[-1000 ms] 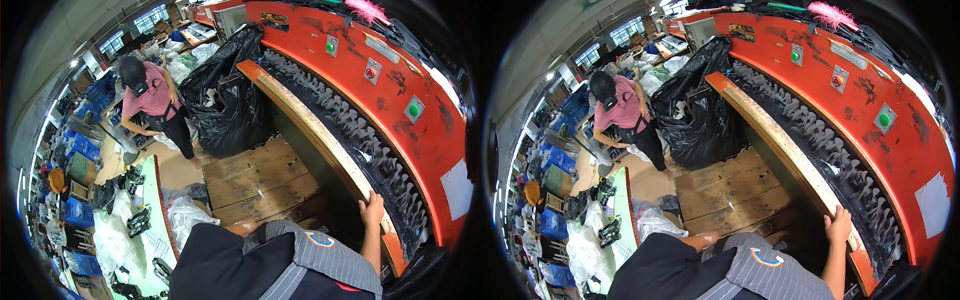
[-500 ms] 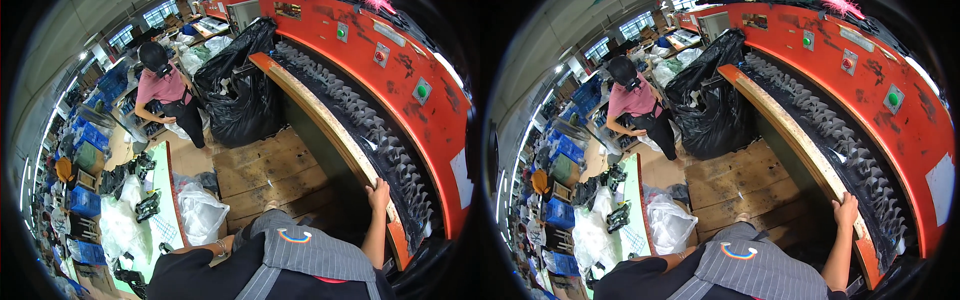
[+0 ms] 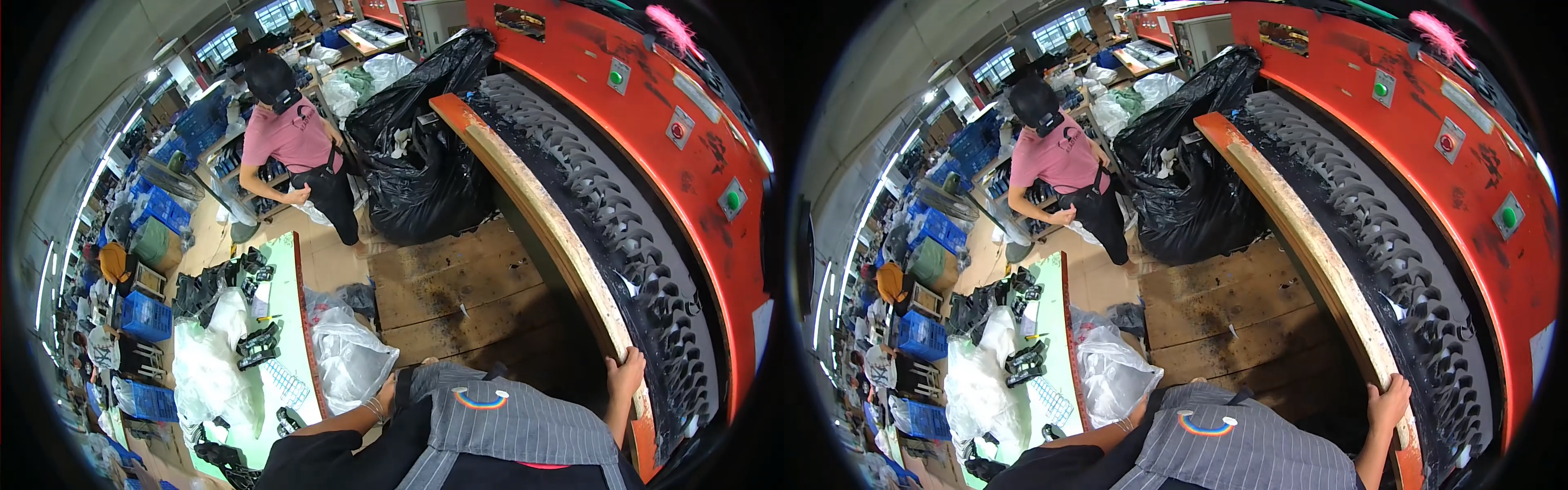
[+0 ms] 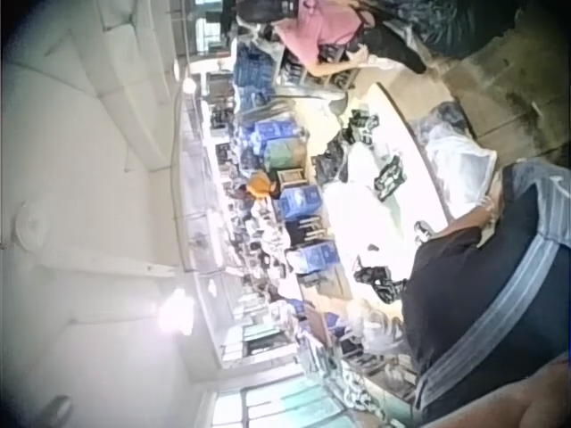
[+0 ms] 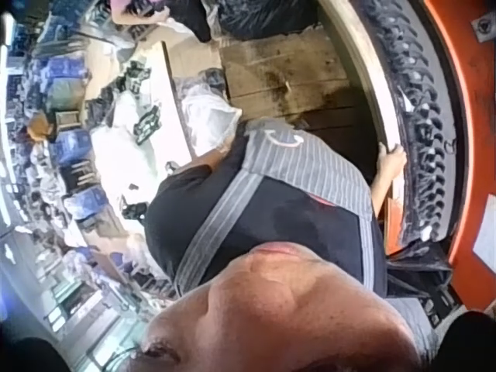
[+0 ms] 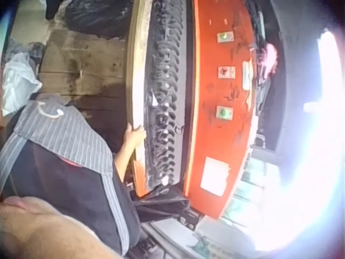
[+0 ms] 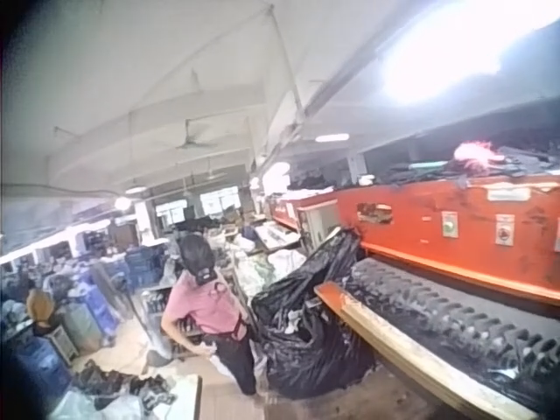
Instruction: Operate a die-cutting machine to cut shoe upper components from a sheet of material.
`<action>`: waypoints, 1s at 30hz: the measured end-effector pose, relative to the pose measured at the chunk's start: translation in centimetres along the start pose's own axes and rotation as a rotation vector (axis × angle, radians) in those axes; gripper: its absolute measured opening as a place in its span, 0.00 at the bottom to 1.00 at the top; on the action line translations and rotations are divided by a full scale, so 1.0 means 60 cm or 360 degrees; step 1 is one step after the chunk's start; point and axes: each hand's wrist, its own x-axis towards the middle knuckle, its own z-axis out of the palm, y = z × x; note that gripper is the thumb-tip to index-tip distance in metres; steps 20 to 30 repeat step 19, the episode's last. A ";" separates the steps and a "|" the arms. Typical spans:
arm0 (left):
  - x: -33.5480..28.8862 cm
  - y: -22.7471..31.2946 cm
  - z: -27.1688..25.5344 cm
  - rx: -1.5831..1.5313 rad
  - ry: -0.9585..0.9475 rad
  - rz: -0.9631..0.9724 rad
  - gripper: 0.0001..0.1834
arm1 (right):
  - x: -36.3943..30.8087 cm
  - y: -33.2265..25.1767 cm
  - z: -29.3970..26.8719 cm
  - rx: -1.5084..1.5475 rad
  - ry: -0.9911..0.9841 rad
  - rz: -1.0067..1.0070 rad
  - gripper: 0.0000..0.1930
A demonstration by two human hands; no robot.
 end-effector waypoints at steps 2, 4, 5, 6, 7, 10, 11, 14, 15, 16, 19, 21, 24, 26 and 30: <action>0.026 0.003 -0.026 -0.0059 0.0062 0.0026 0.22 | 0.006 -0.034 0.015 -0.0041 0.0034 -0.0064 0.25; 0.064 -0.003 -0.045 -0.0118 0.0131 0.0051 0.22 | 0.020 -0.078 0.031 -0.0057 0.0043 -0.0184 0.25; 0.079 -0.007 -0.054 -0.0126 0.0125 0.0053 0.22 | 0.031 -0.103 0.038 -0.0068 0.0043 -0.0181 0.25; 0.105 -0.010 -0.062 0.0179 -0.0047 0.0106 0.20 | 0.043 -0.130 0.046 0.0015 -0.0012 -0.0257 0.25; 0.130 -0.010 -0.072 0.0486 -0.0220 0.0160 0.18 | 0.056 -0.156 0.054 0.0099 -0.0068 -0.0332 0.26; 0.199 -0.014 -0.112 0.0952 -0.0709 0.0331 0.20 | 0.091 -0.258 0.077 0.0062 0.0005 -0.0469 0.25; 0.202 -0.031 -0.116 0.0946 -0.0705 0.0320 0.20 | 0.101 -0.291 0.080 0.0063 0.0000 -0.0481 0.25; 0.221 -0.065 -0.156 0.0426 -0.0494 -0.0003 0.15 | 0.123 -0.357 0.079 -0.0033 0.0008 -0.0438 0.25; 0.224 -0.021 -0.205 0.0577 -0.0647 -0.0079 0.16 | 0.126 -0.356 0.080 -0.0064 -0.0006 -0.0390 0.25; 0.222 0.024 -0.261 0.0739 -0.0786 -0.0164 0.16 | 0.128 -0.353 0.085 -0.0055 0.0030 -0.0405 0.24; 0.185 0.113 -0.379 0.0680 -0.0843 -0.0268 0.28 | 0.123 -0.305 0.085 -0.0064 0.0019 -0.0385 0.25; 0.185 0.113 -0.379 0.0680 -0.0843 -0.0268 0.28 | 0.123 -0.305 0.085 -0.0064 0.0019 -0.0385 0.25; 0.185 0.113 -0.379 0.0680 -0.0843 -0.0268 0.28 | 0.123 -0.305 0.085 -0.0064 0.0019 -0.0385 0.25; 0.185 0.113 -0.379 0.0680 -0.0843 -0.0268 0.28 | 0.123 -0.305 0.085 -0.0064 0.0019 -0.0385 0.25; 0.185 0.113 -0.379 0.0680 -0.0843 -0.0268 0.28 | 0.123 -0.305 0.085 -0.0064 0.0019 -0.0385 0.25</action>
